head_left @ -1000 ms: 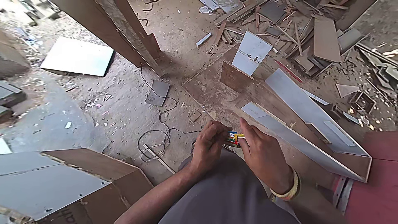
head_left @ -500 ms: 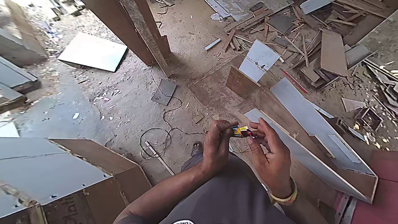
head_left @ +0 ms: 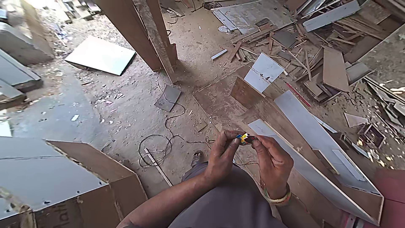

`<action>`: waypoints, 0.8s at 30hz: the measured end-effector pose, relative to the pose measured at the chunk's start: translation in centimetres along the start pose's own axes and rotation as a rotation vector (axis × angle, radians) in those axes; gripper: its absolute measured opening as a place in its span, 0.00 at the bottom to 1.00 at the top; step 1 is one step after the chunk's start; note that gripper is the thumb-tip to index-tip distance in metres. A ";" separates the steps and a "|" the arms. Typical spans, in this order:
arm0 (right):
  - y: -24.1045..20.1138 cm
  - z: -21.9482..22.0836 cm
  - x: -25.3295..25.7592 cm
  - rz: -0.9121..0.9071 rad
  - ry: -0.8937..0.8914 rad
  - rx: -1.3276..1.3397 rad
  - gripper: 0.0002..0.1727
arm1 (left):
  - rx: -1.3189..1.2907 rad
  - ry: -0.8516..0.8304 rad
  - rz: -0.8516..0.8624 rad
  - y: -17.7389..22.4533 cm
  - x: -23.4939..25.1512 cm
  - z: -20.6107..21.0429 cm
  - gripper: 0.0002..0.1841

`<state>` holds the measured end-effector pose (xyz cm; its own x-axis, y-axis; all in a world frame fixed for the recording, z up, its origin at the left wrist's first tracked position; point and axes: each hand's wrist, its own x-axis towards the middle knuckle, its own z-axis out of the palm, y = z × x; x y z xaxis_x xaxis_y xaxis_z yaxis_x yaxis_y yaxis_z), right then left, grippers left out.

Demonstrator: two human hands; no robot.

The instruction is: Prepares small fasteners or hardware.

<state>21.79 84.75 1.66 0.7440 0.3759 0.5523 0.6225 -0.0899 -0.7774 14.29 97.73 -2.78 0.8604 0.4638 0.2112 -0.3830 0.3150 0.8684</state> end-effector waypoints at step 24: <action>-0.6 -1.6 1.0 0.104 -0.296 0.054 0.09 | -0.307 0.025 -0.231 1.8 0.9 -1.2 0.05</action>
<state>22.50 83.71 3.17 0.6949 0.6204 0.3636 0.5272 -0.0956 -0.8444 13.97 99.70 -1.56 0.9288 0.3705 0.0116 -0.2663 0.6453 0.7160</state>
